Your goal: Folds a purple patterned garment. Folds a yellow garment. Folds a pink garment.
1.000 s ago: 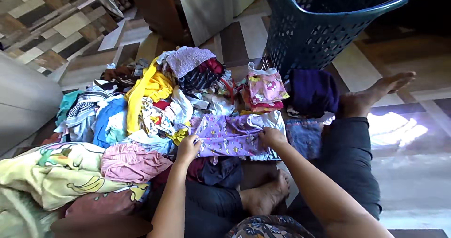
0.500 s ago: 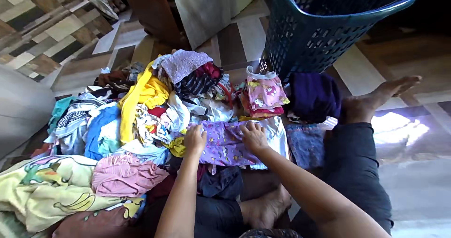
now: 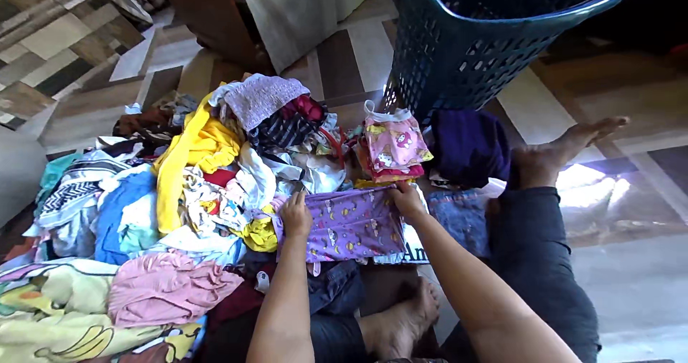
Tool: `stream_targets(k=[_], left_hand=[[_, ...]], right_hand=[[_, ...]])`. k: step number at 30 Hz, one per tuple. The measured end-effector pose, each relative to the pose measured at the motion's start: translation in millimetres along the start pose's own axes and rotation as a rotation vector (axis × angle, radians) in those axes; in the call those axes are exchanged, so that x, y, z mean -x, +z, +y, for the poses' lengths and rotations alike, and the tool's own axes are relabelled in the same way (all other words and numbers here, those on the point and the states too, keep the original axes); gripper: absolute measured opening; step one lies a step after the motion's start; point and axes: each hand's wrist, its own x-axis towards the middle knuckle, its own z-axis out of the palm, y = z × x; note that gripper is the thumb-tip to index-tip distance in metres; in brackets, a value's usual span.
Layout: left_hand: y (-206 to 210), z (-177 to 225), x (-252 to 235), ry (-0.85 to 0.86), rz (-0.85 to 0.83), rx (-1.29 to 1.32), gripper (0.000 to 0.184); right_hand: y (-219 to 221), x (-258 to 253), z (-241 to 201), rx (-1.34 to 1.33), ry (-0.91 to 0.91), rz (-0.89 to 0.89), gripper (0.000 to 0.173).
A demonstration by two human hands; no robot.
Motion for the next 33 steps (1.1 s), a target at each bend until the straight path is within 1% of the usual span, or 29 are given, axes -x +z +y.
stream_targets(k=[2, 4, 6, 8, 9, 10, 12, 16, 17, 19, 20, 22, 24, 27, 29, 31, 33], left_hand=[[-7.6, 1.6, -4.9, -0.023, -0.061, -0.016, 0.042], [-16.8, 4.7, -9.5, -0.047, -0.127, -0.043, 0.041], [-25.1, 7.5, -13.3, -0.074, -0.169, -0.039, 0.040], [-29.5, 6.3, -15.7, -0.090, -0.178, -0.014, 0.037], [-31.1, 5.1, -16.4, -0.092, -0.181, -0.004, 0.036], [-31.8, 3.7, -16.6, -0.090, -0.180, -0.002, 0.034], [-32.4, 0.9, -14.5, -0.077, -0.161, 0.002, 0.031], [-34.8, -0.2, -7.0, -0.066, -0.097, 0.070, 0.028], [-35.6, 0.1, -4.9, -0.052, -0.073, 0.083, 0.028], [-38.9, 1.5, -1.2, -0.019, -0.044, 0.097, 0.028], [-40.0, 1.6, 0.3, 0.006, -0.029, 0.101, 0.027], [-42.6, 1.8, 4.5, 0.032, -0.014, 0.105, 0.027], [-45.9, 0.1, 11.6, 0.049, 0.012, 0.114, 0.026], [-50.9, -6.4, 29.9, 0.092, 0.099, 0.146, 0.024], [-51.5, -7.4, 50.1, 0.089, 0.108, 0.171, 0.024], [-50.1, -7.6, 71.5, 0.064, 0.037, 0.153, 0.026], [-46.7, -4.2, 86.0, 0.037, -0.051, 0.064, 0.029]], right_hand=[[0.5, 4.0, -2.9, -0.217, 0.045, -0.007, 0.028], [-1.6, 9.8, -7.1, -0.329, 0.059, -0.061, 0.024], [-6.8, 11.3, -6.2, -0.298, 0.042, -0.125, 0.028], [-12.4, 13.3, -4.6, -0.216, 0.007, -0.193, 0.044], [-15.5, 14.3, -4.6, -0.190, -0.003, -0.227, 0.049], [-18.6, 15.3, -4.8, -0.168, -0.014, -0.259, 0.052], [-22.8, 16.6, -5.0, -0.139, -0.052, -0.291, 0.053], [-26.9, 14.6, -5.1, -0.115, -0.098, -0.272, 0.053], [-25.9, 13.4, -4.1, -0.132, -0.089, -0.261, 0.051], [-22.4, 14.6, -3.5, -0.197, -0.072, -0.233, 0.034], [-19.2, 14.9, -2.8, -0.211, -0.088, -0.202, 0.030], [-13.3, 16.6, -4.8, -0.227, -0.099, -0.128, 0.029], [-8.7, 21.3, -7.6, -0.247, -0.156, -0.074, 0.023], [-13.1, 35.8, -5.0, -0.248, -0.260, -0.064, 0.027], [-20.9, 49.4, 2.2, -0.169, -0.246, -0.104, 0.033], [-22.1, 57.2, 15.0, -0.064, -0.189, -0.157, 0.033], [-19.2, 63.0, 26.5, 0.049, -0.130, -0.179, 0.037]])
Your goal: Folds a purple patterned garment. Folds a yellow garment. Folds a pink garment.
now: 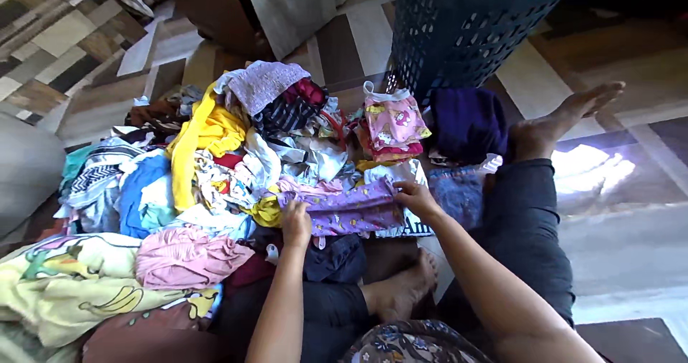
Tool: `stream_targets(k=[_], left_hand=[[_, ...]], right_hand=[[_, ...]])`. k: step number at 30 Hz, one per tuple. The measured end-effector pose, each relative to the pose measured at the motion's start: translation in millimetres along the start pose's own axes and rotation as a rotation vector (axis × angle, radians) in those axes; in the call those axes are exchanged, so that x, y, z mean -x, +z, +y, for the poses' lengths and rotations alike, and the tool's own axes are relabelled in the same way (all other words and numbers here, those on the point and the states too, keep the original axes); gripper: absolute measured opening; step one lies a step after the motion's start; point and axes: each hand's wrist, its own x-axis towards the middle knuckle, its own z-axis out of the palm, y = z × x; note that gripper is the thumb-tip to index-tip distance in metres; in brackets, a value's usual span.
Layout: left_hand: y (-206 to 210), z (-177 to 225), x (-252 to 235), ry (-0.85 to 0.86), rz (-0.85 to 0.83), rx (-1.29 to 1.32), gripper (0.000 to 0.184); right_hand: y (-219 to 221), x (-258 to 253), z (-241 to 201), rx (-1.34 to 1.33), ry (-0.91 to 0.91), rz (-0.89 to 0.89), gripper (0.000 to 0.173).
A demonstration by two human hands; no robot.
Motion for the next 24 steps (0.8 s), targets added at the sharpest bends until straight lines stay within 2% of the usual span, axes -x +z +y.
stream_targets(k=[2, 4, 6, 7, 9, 11, 14, 16, 20, 24], left_hand=[[-7.1, 16.3, 6.2, -0.125, -0.173, -0.149, 0.034], [-9.3, 32.9, 12.5, -0.218, -0.219, -0.231, 0.038], [-3.2, 47.3, 20.9, -0.178, -0.164, -0.205, 0.039], [3.0, 53.5, 25.1, -0.101, -0.153, -0.155, 0.041], [22.1, 61.1, 30.8, 0.084, -0.216, -0.042, 0.048], [44.4, 63.5, 32.8, 0.197, -0.305, 0.027, 0.062], [64.1, 62.8, 35.8, 0.171, -0.439, -0.023, 0.084], [68.5, 61.1, 37.6, 0.133, -0.460, -0.034, 0.091], [69.3, 60.3, 39.2, 0.090, -0.437, -0.026, 0.093], [70.7, 59.3, 40.1, 0.088, -0.453, -0.054, 0.087]], right_hand=[[4.3, 2.9, 0.4, 0.104, 0.047, -0.006, 0.042], [9.3, 4.0, -8.2, 0.228, 0.087, 0.009, 0.048], [15.8, 5.3, -20.3, 0.336, 0.161, 0.031, 0.065], [19.7, 6.3, -25.4, 0.404, 0.187, 0.038, 0.067], [28.2, 8.2, -28.5, 0.528, 0.189, 0.057, 0.059], [36.0, 13.3, -33.6, 0.578, 0.143, 0.103, 0.049], [44.2, 25.3, -40.9, 0.603, 0.000, 0.158, 0.045], [49.4, 33.1, -46.3, 0.647, -0.129, 0.178, 0.038], [59.3, 38.1, -58.5, 0.708, -0.212, 0.147, 0.033], [65.4, 33.5, -57.1, 0.703, -0.257, 0.193, 0.030]])
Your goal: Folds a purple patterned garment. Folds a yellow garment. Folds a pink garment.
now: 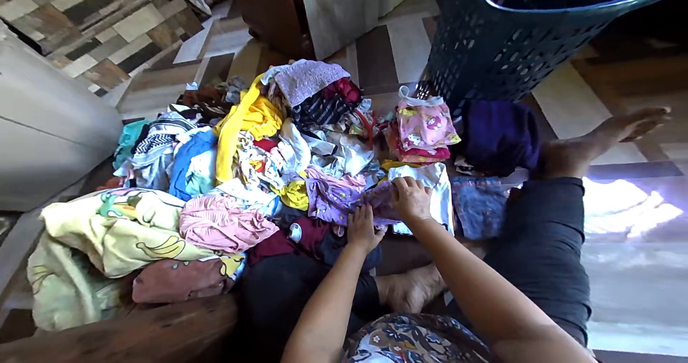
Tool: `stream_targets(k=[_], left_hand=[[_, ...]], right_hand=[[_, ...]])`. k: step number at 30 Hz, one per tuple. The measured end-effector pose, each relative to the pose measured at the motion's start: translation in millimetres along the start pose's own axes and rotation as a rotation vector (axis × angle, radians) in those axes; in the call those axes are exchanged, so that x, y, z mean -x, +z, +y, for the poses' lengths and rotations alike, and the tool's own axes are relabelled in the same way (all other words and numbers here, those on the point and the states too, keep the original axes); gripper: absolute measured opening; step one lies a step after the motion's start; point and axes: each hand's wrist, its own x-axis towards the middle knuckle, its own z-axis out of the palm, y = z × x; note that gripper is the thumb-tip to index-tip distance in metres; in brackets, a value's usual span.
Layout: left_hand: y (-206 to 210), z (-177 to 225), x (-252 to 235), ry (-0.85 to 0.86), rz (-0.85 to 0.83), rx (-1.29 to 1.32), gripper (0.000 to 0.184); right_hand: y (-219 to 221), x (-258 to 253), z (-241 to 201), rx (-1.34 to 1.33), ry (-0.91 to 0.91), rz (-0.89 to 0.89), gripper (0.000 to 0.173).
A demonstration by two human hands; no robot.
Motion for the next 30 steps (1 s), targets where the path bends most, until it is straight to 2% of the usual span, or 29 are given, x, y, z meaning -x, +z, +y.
stream_targets(k=[3, 6, 7, 9, 10, 12, 13, 15, 18, 21, 24, 27, 30], left_hand=[[6.2, -2.2, 0.1, 0.006, 0.054, -0.008, 0.087], [20.9, -7.9, -1.9, 0.033, 0.291, 0.160, 0.081], [23.8, -8.8, -2.4, 0.039, 0.400, 0.282, 0.076], [22.8, -7.8, -1.0, 0.031, 0.606, 0.540, 0.052], [17.2, -5.5, 2.4, -0.013, 0.652, 0.679, 0.038], [6.6, -5.8, 2.8, -0.170, 0.671, 1.038, 0.022], [4.3, -9.5, 0.1, -0.228, 0.680, 1.224, 0.022], [-5.9, -18.7, 2.3, -0.305, 0.637, 1.565, 0.040], [-20.5, -23.6, 9.1, -0.329, 0.565, 1.958, 0.055], [-27.7, -13.9, 14.1, -0.343, 0.567, 2.119, 0.059], [-30.3, -4.7, 23.3, -0.270, 0.561, 2.180, 0.063], [-33.1, 7.4, 37.8, -0.176, 0.527, 2.246, 0.060], [-26.4, 25.1, 53.2, -0.139, 0.435, 2.300, 0.057]], right_hand=[[-6.4, -3.6, -15.5, -0.120, 0.116, -0.115, 0.033], [-0.5, -10.5, -32.7, -0.533, 0.229, -0.172, 0.036], [1.2, -11.0, -41.1, -0.674, 0.223, -0.178, 0.036], [3.5, -9.4, -59.4, -0.925, 0.144, -0.232, 0.033], [3.0, -7.3, -68.0, -1.032, 0.074, -0.286, 0.033], [-0.6, -2.9, -81.5, -1.171, -0.027, -0.390, 0.036], [-0.9, -1.8, -84.1, -1.180, -0.042, -0.411, 0.037], [3.6, -1.6, -77.6, -1.107, 0.000, -0.400, 0.042], [18.1, -1.2, -56.7, -1.000, 0.244, -0.375, 0.044], [29.1, 5.7, -43.9, -1.036, 0.402, -0.413, 0.047], [31.2, 7.6, -37.0, -1.107, 0.420, -0.428, 0.051], [25.0, 4.1, -32.4, -1.138, 0.448, -0.476, 0.056], [16.7, 8.5, -35.6, -1.282, 0.476, -0.531, 0.049]])
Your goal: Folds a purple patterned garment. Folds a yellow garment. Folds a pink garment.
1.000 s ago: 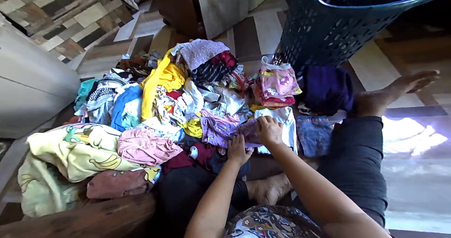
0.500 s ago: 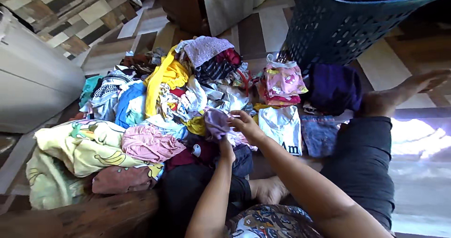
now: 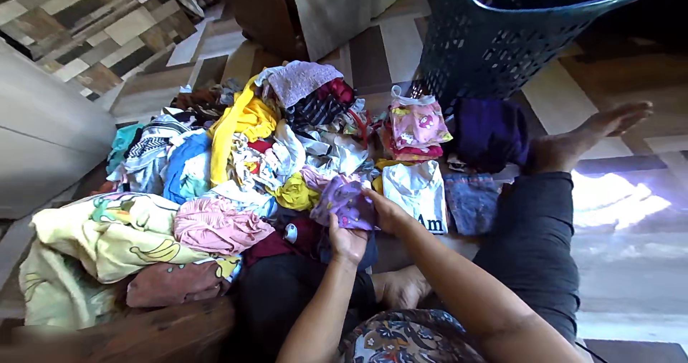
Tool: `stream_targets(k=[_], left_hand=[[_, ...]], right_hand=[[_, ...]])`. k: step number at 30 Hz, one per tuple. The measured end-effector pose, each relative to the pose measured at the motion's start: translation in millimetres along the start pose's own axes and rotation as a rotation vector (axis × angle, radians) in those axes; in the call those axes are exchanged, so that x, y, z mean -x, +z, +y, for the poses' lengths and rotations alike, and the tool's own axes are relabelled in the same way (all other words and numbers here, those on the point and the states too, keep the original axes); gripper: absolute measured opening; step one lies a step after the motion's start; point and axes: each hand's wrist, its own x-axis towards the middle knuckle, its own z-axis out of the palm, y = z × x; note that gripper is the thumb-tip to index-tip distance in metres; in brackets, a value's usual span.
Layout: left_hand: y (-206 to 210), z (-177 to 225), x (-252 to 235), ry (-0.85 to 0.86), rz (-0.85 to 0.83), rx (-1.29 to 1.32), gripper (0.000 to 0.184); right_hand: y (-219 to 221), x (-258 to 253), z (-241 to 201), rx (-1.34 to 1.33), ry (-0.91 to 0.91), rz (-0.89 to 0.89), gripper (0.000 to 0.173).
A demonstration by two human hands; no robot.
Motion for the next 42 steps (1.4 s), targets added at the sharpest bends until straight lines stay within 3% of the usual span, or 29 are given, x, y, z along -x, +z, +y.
stream_targets(k=[4, 8, 10, 12, 14, 18, 21, 24, 26, 29, 31, 33, 34, 36, 38, 40, 42], left_hand=[[-0.3, -9.8, 23.6, -0.106, -0.036, -0.011, 0.052], [-6.9, -3.9, 33.7, -0.258, -0.026, -0.375, 0.043], [-11.4, -2.5, 30.7, -0.214, 0.054, -0.474, 0.030], [-10.2, 1.8, 26.4, -0.127, 0.082, -0.471, 0.033], [-2.9, 9.6, 24.7, -0.044, 0.003, -0.402, 0.035], [8.0, 25.1, 26.2, 0.085, -0.178, -0.145, 0.053], [3.3, 30.3, 23.4, 0.200, -0.202, -0.061, 0.062], [-1.4, 31.3, 21.0, 0.297, -0.129, -0.167, 0.061], [-9.3, 29.8, 15.0, 0.333, -0.203, -0.159, 0.062], [-16.9, 30.9, 6.3, 0.360, -0.362, -0.080, 0.062], [-15.5, 32.6, 7.2, 0.534, -0.318, -0.236, 0.048], [-16.4, 28.4, 8.2, 0.511, -0.332, -0.199, 0.046], [-18.7, 26.6, 8.1, 0.468, -0.361, -0.169, 0.048], [-22.5, 25.6, 5.3, 0.528, -0.322, -0.295, 0.047], [-20.7, 28.1, 2.1, 0.617, -0.195, -0.502, 0.044], [-17.7, 32.1, 5.0, 0.674, -0.077, -0.692, 0.042], [-10.7, 33.0, 9.8, 0.589, -0.127, -0.429, 0.040]], right_hand=[[0.4, 19.0, -13.3, -0.037, -0.025, 0.086, 0.038], [-13.0, 38.5, -36.9, 0.161, -0.201, 0.074, 0.042], [-18.3, 49.7, -48.8, 0.349, -0.355, 0.020, 0.040], [-18.5, 61.0, -56.6, 0.606, -0.517, -0.037, 0.038], [-12.0, 69.0, -52.8, 0.918, -0.675, -0.104, 0.039], [11.7, 95.8, -13.3, 1.347, -0.778, -0.322, 0.051], [13.6, 109.0, 7.6, 1.418, -0.872, -0.363, 0.048], [6.4, 111.5, 15.5, 1.441, -0.958, -0.377, 0.047], [-0.8, 109.5, 20.2, 1.403, -1.096, -0.353, 0.045], [-11.2, 102.9, 28.8, 1.204, -1.289, -0.028, 0.066], [-15.2, 96.0, 31.4, 0.924, -1.198, 0.210, 0.075], [-16.3, 95.7, 27.5, 0.562, -0.825, 0.177, 0.086], [-15.2, 97.8, 24.3, 0.360, -0.617, 0.095, 0.082], [-14.4, 101.4, 22.4, 0.106, -0.346, -0.063, 0.048], [-17.8, 101.1, 24.4, 0.091, -0.272, -0.163, 0.018], [-22.0, 102.5, 22.8, 0.120, -0.284, -0.174, 0.010], [-27.3, 105.9, 18.0, 0.089, -0.296, -0.174, 0.009]])
